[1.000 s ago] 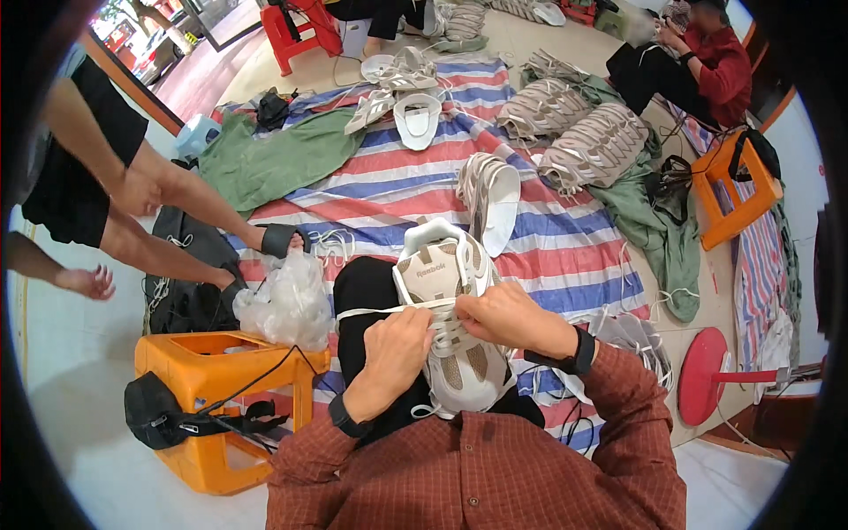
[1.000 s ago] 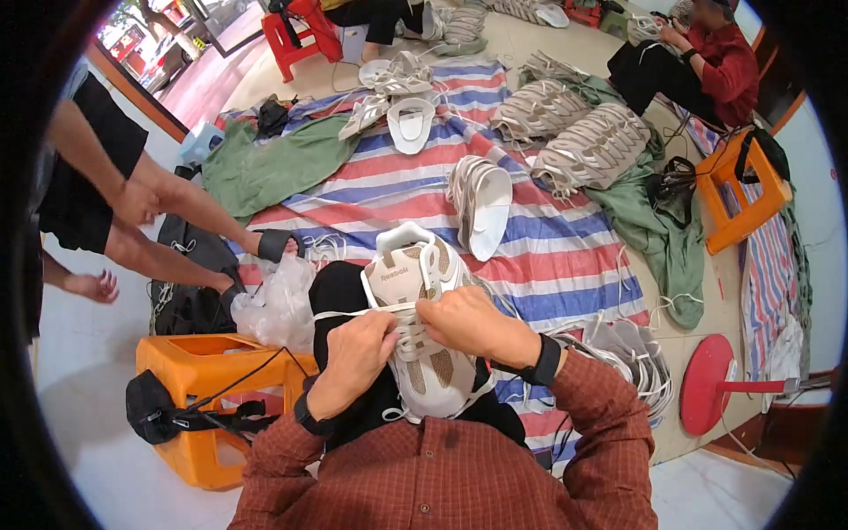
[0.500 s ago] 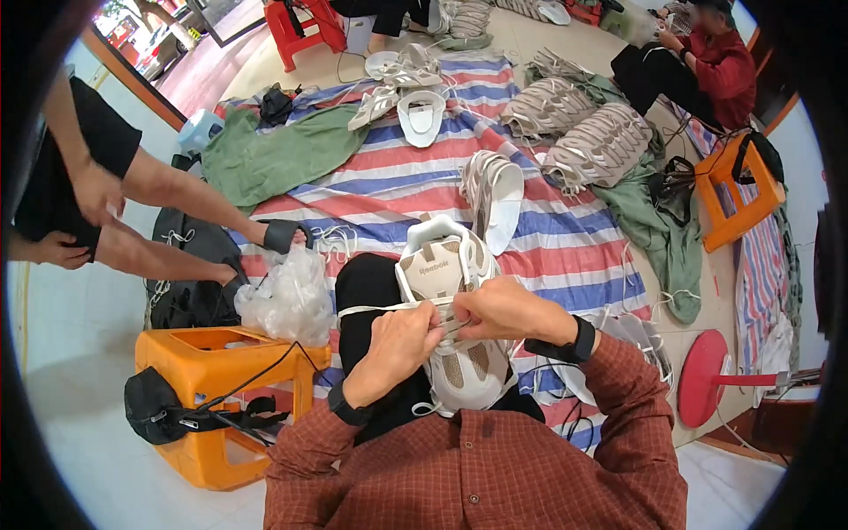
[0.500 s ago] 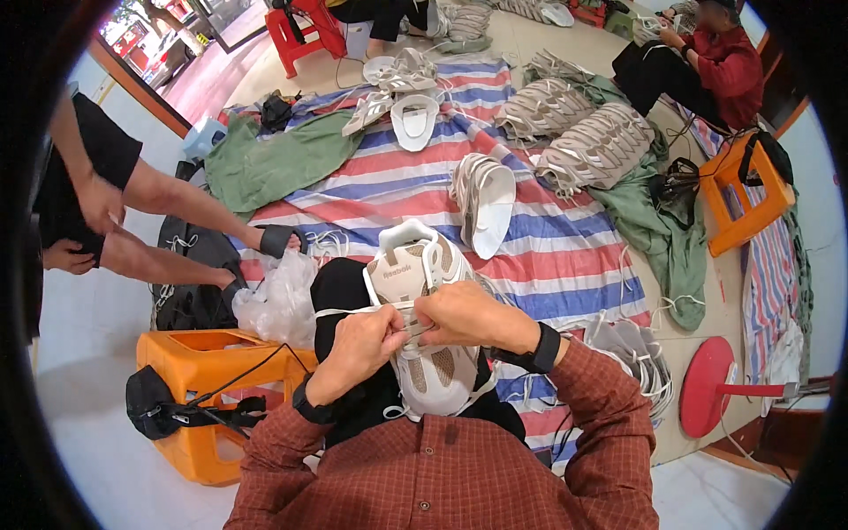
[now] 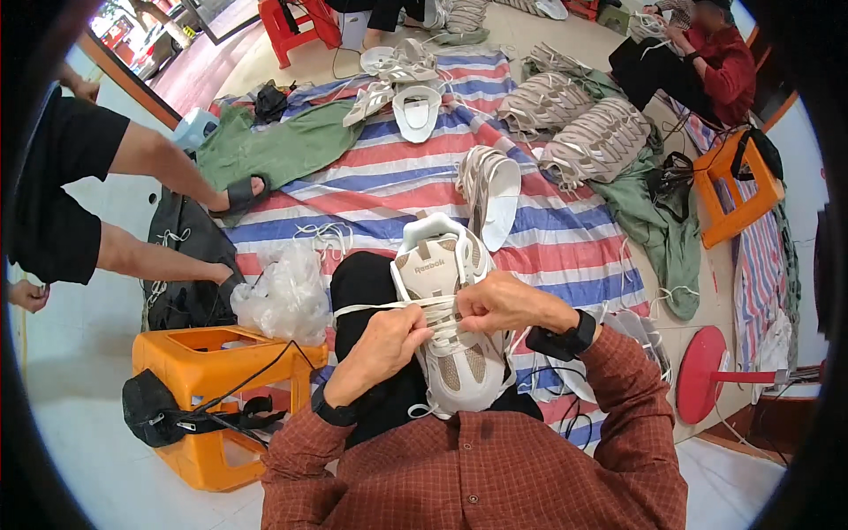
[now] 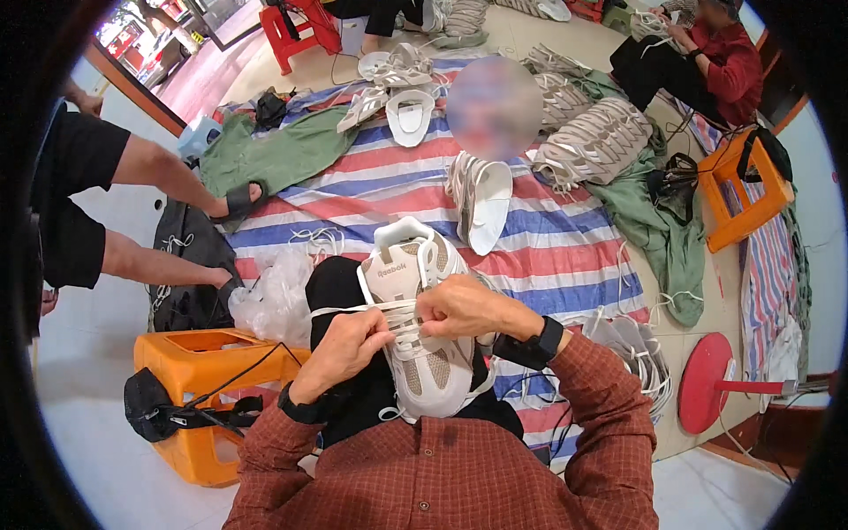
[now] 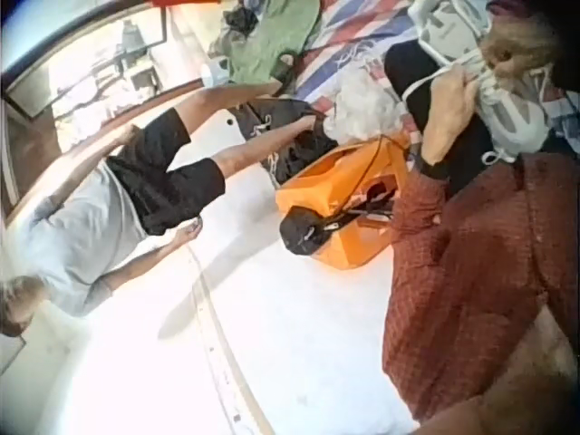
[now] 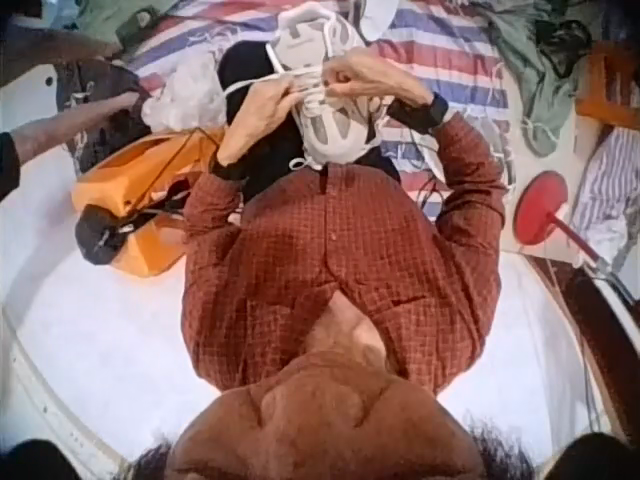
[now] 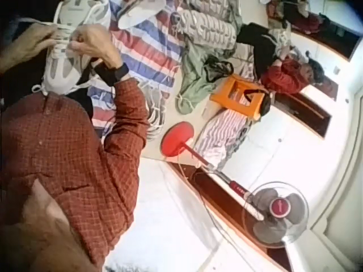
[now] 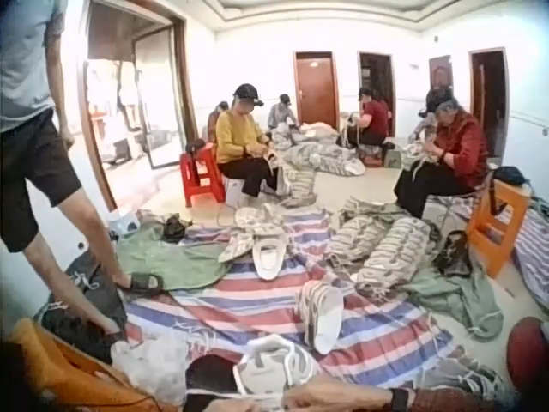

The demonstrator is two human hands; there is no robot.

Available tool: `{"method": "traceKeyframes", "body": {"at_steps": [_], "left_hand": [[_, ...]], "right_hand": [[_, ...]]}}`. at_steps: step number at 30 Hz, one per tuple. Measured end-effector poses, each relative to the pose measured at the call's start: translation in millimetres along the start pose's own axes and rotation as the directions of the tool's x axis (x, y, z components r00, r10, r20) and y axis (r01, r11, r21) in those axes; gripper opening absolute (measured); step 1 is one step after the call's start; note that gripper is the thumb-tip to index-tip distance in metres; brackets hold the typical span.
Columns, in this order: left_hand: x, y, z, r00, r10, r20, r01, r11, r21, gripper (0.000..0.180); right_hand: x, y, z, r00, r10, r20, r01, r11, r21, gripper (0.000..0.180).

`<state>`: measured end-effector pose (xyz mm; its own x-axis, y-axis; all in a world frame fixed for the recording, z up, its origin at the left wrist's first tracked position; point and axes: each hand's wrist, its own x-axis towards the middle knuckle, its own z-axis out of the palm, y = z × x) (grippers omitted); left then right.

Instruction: The recorder is lacing a pair of white and tan sneakers while sitting in a large room with several other people also working on shoes.

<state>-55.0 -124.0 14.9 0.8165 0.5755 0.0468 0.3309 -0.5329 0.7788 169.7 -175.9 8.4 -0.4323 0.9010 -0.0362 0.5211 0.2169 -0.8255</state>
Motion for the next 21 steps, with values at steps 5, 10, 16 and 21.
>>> {"method": "traceKeyframes", "body": {"at_steps": [5,10,16,21], "left_hand": [[-1.8,-1.8,-1.0,0.997,-0.078,-0.023,0.076,0.995,-0.071,0.011],[-1.9,-5.3,-3.0,0.978,-0.036,-0.203,0.03,0.999,-0.035,0.007],[0.2,-3.3,0.6,0.964,0.063,-0.259,-0.04,0.995,0.092,0.008],[-1.4,-5.1,8.1,0.966,0.013,-0.259,0.037,0.982,0.187,0.01]], "right_hand": [[-6.0,1.0,0.7,0.998,0.055,-0.008,-0.053,0.983,0.176,0.015],[-14.4,4.8,2.9,0.976,0.175,-0.126,-0.101,0.886,0.452,0.013],[-20.1,7.7,10.0,0.955,-0.062,-0.29,0.088,0.993,0.079,0.009],[-22.0,15.0,22.0,0.866,-0.091,-0.492,-0.029,0.973,-0.23,0.009]]}}
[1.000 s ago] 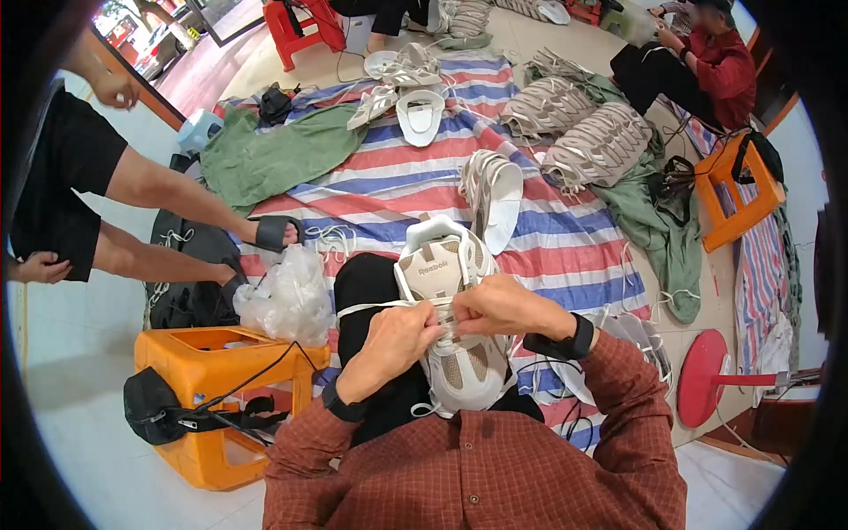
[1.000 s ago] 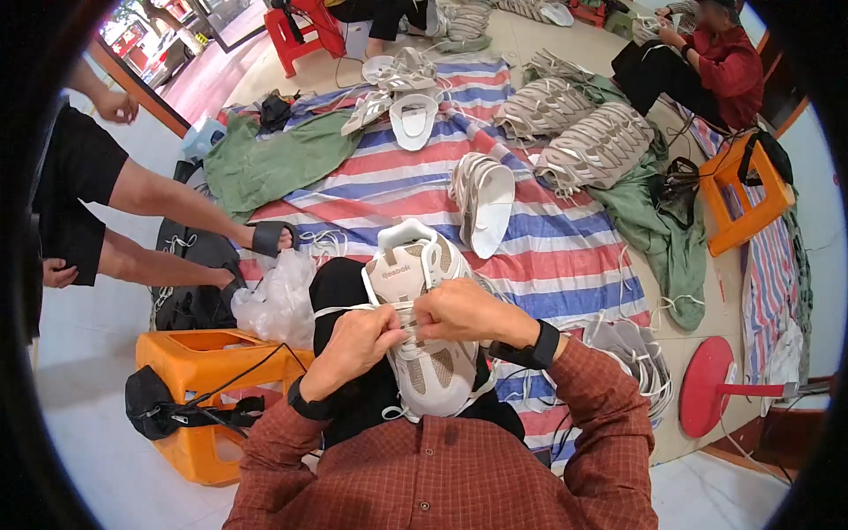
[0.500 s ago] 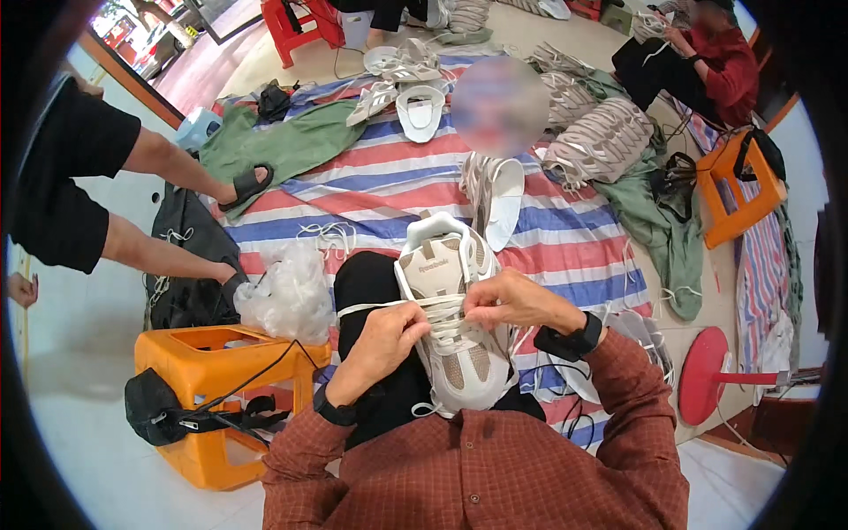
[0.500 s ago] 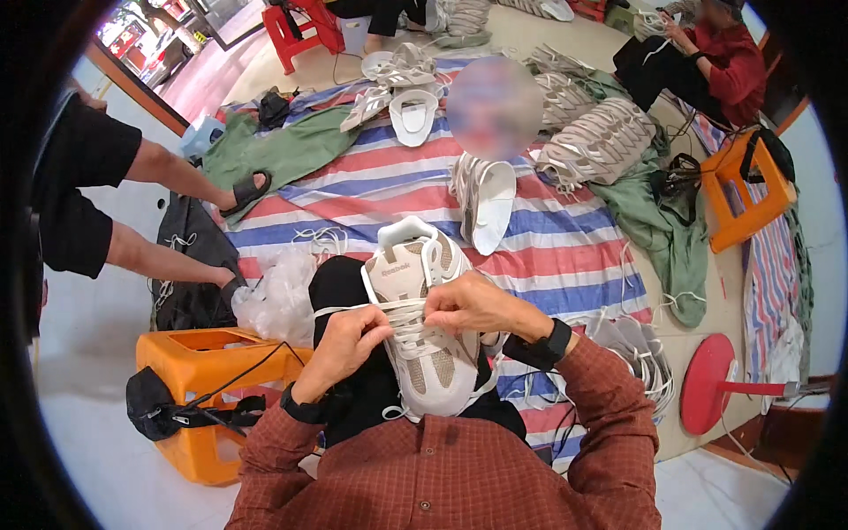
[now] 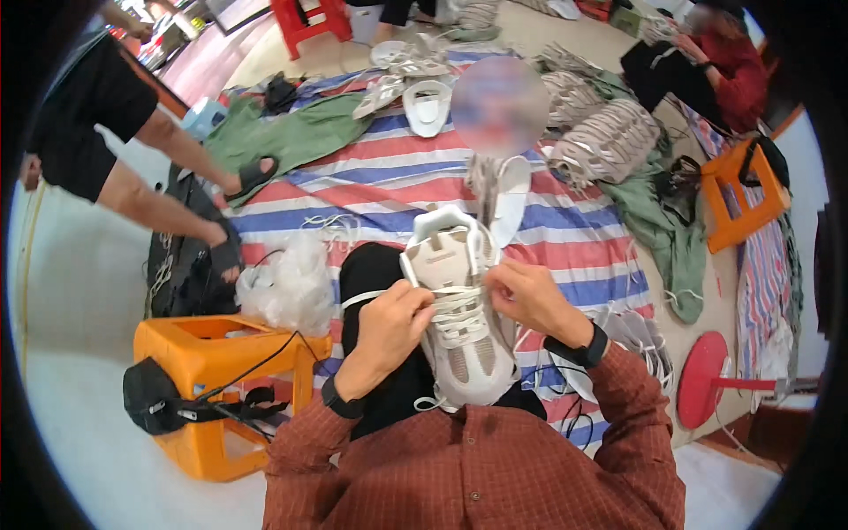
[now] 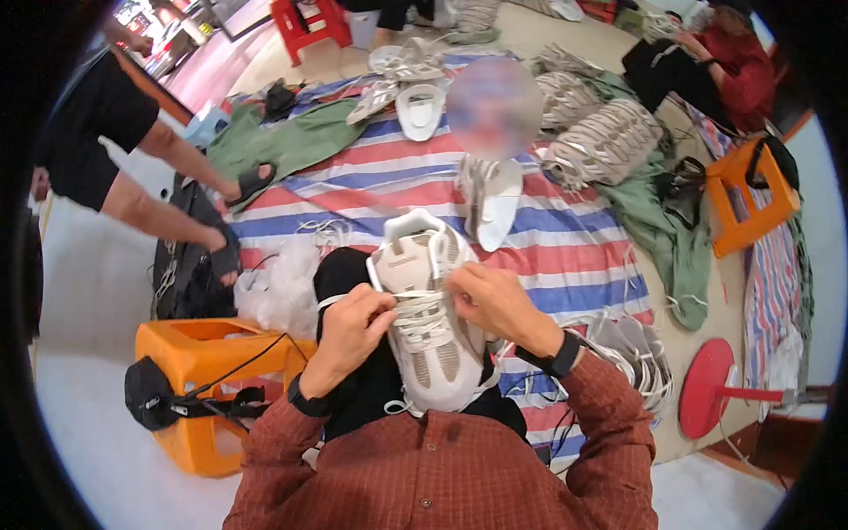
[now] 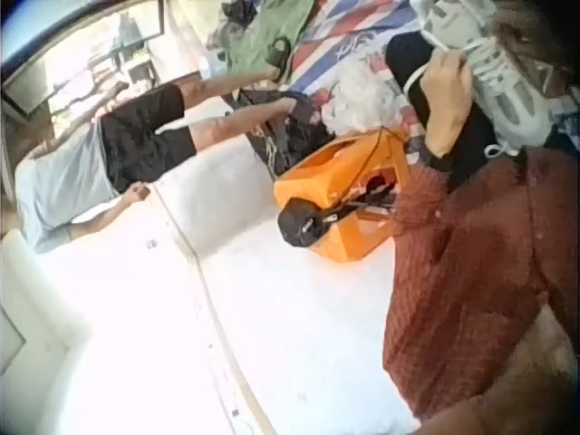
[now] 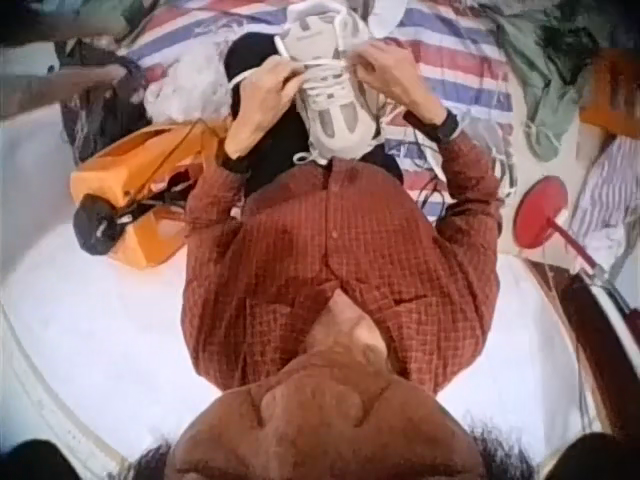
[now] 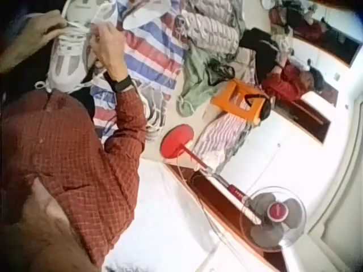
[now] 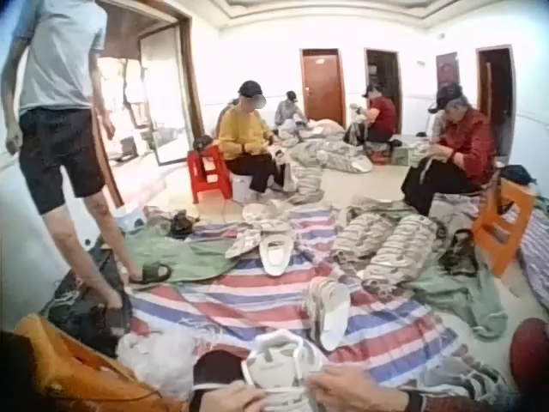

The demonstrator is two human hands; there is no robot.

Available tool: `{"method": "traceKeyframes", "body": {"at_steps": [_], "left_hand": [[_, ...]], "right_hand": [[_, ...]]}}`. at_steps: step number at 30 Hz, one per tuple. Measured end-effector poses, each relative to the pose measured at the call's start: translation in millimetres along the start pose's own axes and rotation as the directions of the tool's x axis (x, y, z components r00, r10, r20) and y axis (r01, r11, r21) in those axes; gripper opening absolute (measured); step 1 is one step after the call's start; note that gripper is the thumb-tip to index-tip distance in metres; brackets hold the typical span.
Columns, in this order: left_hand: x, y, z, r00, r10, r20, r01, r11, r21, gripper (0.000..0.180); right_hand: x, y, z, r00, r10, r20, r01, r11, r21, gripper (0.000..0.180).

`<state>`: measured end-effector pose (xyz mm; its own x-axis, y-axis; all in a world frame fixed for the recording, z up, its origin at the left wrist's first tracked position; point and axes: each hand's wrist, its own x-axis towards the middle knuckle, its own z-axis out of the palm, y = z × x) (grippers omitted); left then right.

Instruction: The recorder is lacing a pair of white and tan sneakers while sitting in a large room with several other people also working on shoes.

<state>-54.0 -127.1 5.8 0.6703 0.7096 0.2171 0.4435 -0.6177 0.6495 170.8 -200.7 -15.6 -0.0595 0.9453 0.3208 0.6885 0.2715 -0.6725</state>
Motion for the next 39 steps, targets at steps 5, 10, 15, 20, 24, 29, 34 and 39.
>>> {"method": "traceKeyframes", "body": {"at_steps": [5,10,15,20,24,29,34,39], "left_hand": [[-0.6,-3.2,2.2,0.997,0.073,-0.004,-0.072,0.992,0.107,0.013],[0.1,1.2,4.2,0.995,0.095,-0.026,-0.091,0.989,0.112,0.011],[-0.1,2.3,4.1,0.994,0.082,-0.067,-0.076,0.994,0.081,0.012],[-0.8,0.6,5.4,0.995,0.078,-0.057,-0.075,0.996,0.049,0.013],[-0.7,0.2,4.8,0.997,0.07,-0.041,-0.067,0.996,0.064,0.014],[-1.8,-0.8,4.2,0.995,0.082,-0.05,-0.08,0.996,0.039,0.014],[-1.1,-2.8,7.6,0.995,0.072,-0.067,-0.07,0.997,0.039,0.014],[-1.2,-3.4,7.9,0.996,0.068,-0.055,-0.065,0.997,0.052,0.015]], "right_hand": [[3.0,-3.0,7.6,0.984,-0.148,-0.101,0.123,0.968,-0.218,0.011],[6.3,-10.7,6.3,0.995,-0.06,-0.076,0.042,0.974,-0.222,0.015],[7.6,-16.7,5.5,0.999,0.029,-0.017,-0.03,0.993,-0.113,0.018],[9.7,-21.0,6.6,0.998,-0.02,-0.054,0.013,0.993,-0.117,0.02],[10.0,-19.1,10.5,0.999,-0.009,-0.039,0.003,0.989,-0.151,0.019],[8.8,-14.9,13.8,0.997,0.043,-0.059,-0.049,0.994,-0.102,0.02],[11.7,-14.1,8.3,0.996,-0.037,-0.076,0.021,0.979,-0.204,0.02],[20.1,-15.6,7.4,0.983,-0.143,-0.118,0.098,0.941,-0.324,0.019]]}}
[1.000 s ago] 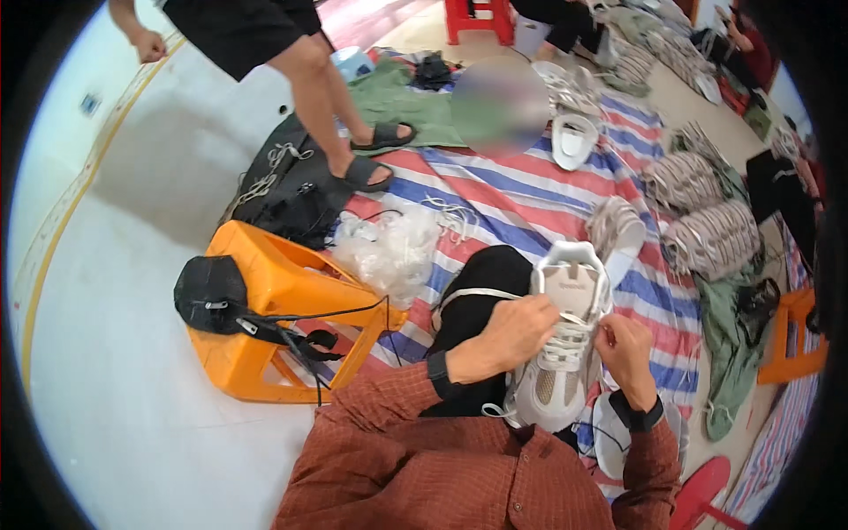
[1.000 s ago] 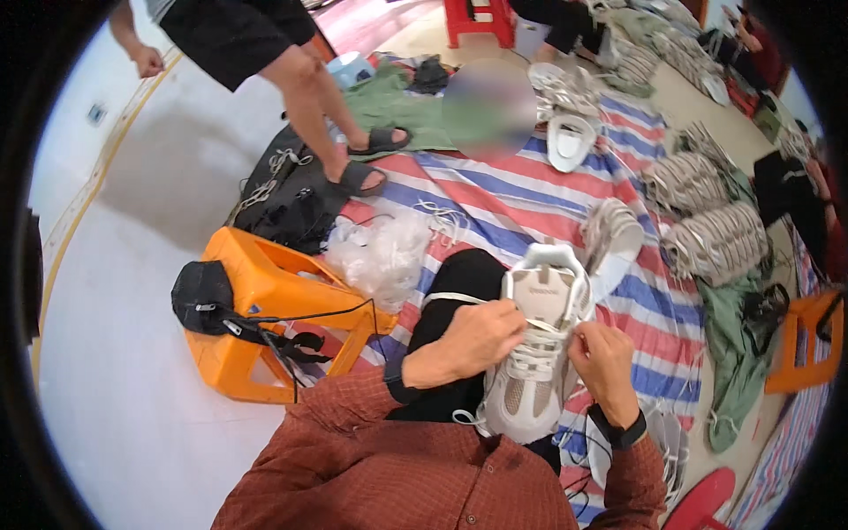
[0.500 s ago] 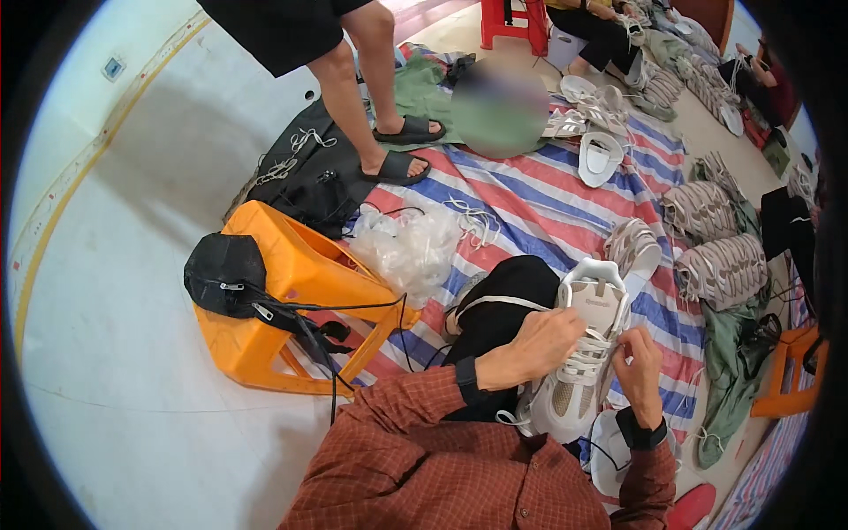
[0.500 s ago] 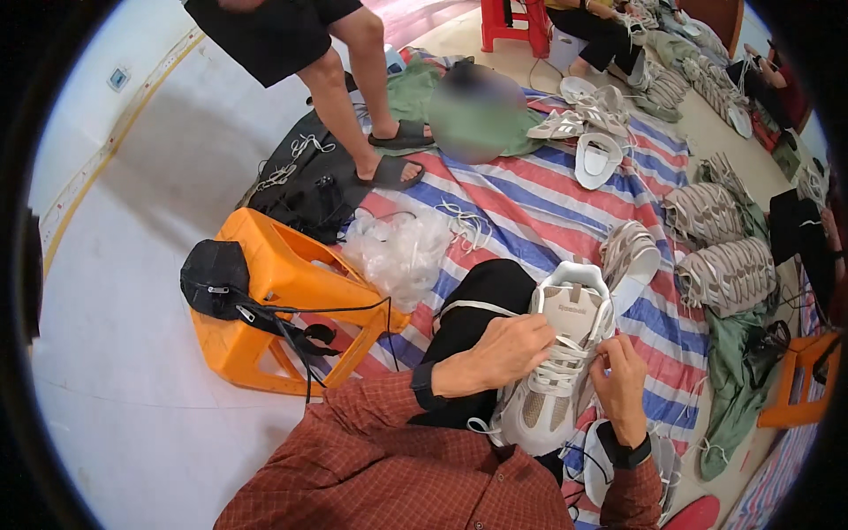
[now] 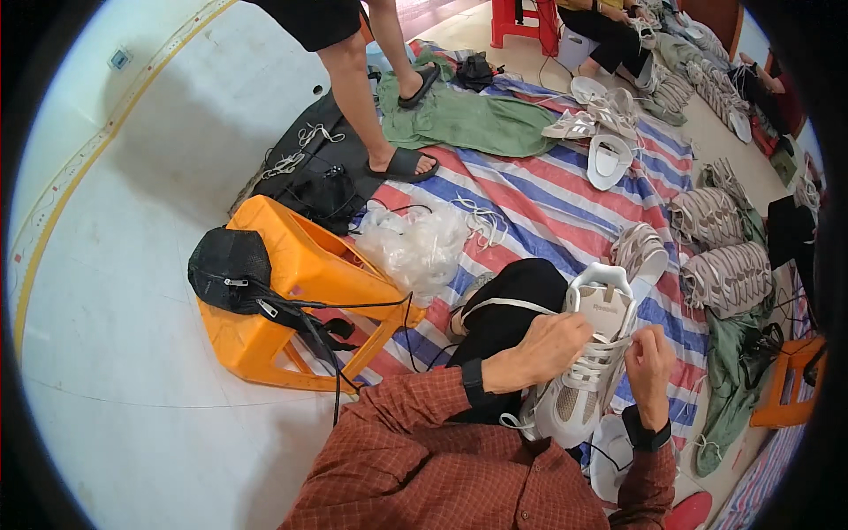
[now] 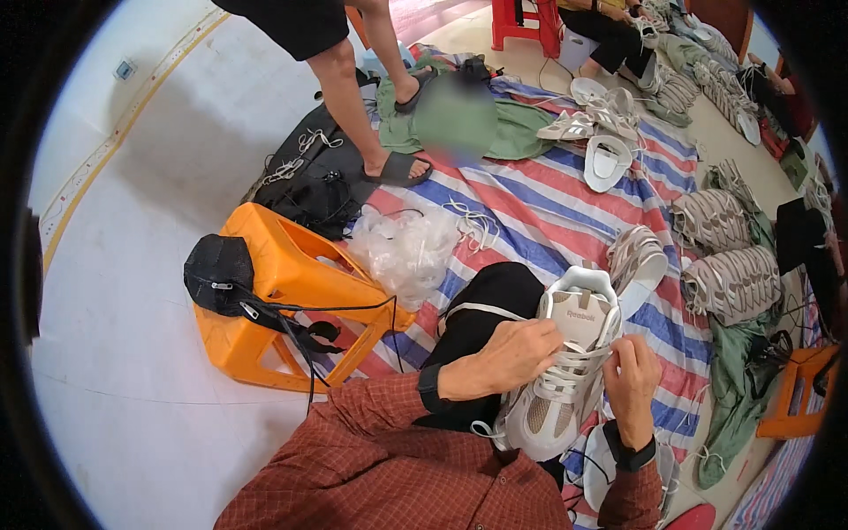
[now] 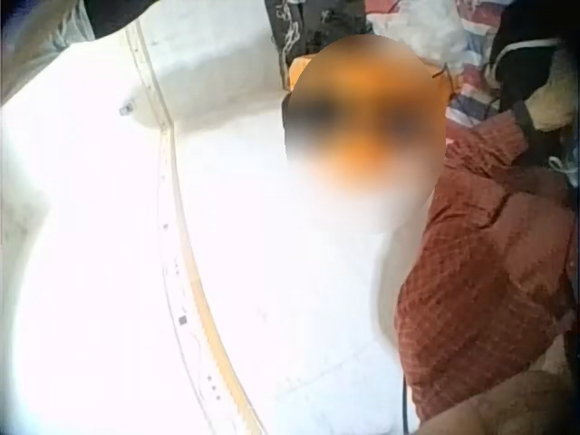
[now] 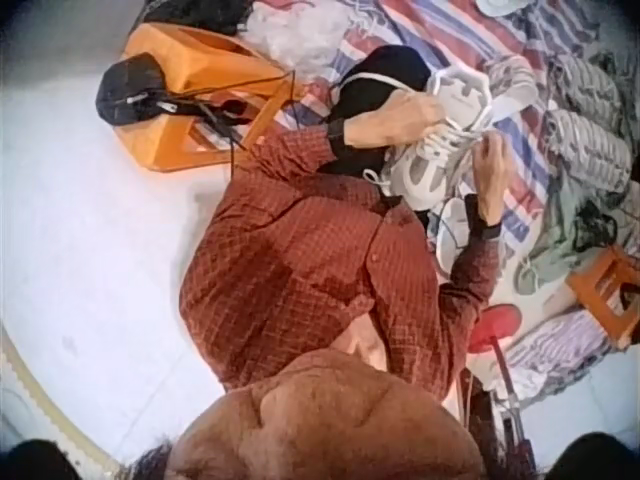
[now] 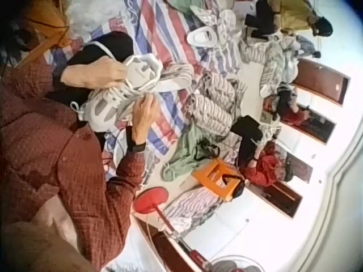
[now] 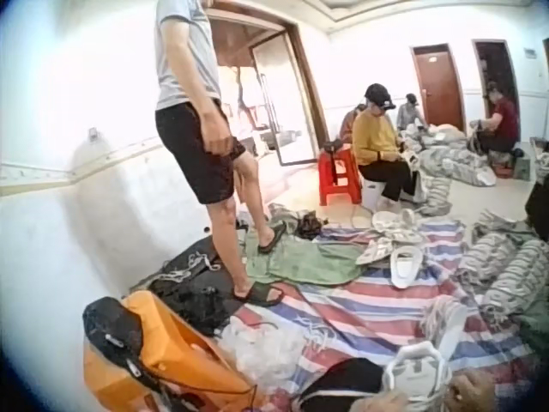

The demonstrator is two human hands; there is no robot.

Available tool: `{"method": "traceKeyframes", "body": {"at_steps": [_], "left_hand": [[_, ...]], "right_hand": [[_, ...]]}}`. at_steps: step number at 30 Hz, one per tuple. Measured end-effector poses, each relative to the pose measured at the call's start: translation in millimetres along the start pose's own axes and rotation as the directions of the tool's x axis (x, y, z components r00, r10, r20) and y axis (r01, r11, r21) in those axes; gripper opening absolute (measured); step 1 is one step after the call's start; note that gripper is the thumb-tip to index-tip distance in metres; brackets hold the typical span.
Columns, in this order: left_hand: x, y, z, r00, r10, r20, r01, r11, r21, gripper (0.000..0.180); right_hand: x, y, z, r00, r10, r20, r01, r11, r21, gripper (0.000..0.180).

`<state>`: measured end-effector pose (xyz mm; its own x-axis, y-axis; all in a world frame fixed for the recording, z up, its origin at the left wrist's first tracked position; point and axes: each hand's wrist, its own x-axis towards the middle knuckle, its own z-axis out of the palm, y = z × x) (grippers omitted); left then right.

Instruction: The recorder is lacing a pair of white and tan sneakers while sitting in a large room with several other people also working on shoes.

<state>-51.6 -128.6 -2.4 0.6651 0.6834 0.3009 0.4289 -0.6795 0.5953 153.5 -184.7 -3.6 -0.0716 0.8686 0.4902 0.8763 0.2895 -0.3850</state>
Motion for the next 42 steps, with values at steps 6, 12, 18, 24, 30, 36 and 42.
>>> {"method": "traceKeyframes", "body": {"at_steps": [6,12,18,24,30,36,42], "left_hand": [[0.3,-1.3,1.1,1.0,0.016,-0.009,-0.016,1.0,-0.018,0.015],[3.3,-0.1,-1.4,0.981,-0.066,0.18,0.049,0.994,0.1,0.017],[13.4,13.4,-12.2,0.978,-0.075,0.197,0.074,0.997,0.016,0.016],[12.6,13.1,-9.9,0.979,-0.069,0.191,0.066,0.998,0.023,0.014],[11.3,11.9,-8.1,0.98,-0.104,0.171,0.097,0.994,0.05,0.013],[14.0,3.0,-10.6,0.959,-0.12,0.256,0.15,0.983,-0.102,0.012],[10.1,6.9,-3.8,0.979,-0.088,0.183,0.095,0.995,-0.034,0.011]], "right_hand": [[8.4,-2.0,3.6,0.999,0.024,-0.041,-0.024,1.0,0.019,0.019],[12.9,10.9,21.3,0.98,0.089,-0.177,-0.061,0.985,0.161,0.018],[-3.8,13.1,-0.9,0.96,0.281,-0.018,-0.236,0.837,0.493,0.015],[-16.4,3.1,-13.3,1.0,-0.026,0.013,0.019,0.909,0.417,0.016],[-10.4,-7.3,-0.1,0.996,-0.071,0.059,0.054,0.969,0.243,0.017],[-2.8,-8.7,-7.5,0.985,-0.077,0.153,0.053,0.986,0.155,0.012],[-1.6,-18.1,-2.6,0.974,-0.047,0.222,0.077,0.989,-0.127,0.005]]}}
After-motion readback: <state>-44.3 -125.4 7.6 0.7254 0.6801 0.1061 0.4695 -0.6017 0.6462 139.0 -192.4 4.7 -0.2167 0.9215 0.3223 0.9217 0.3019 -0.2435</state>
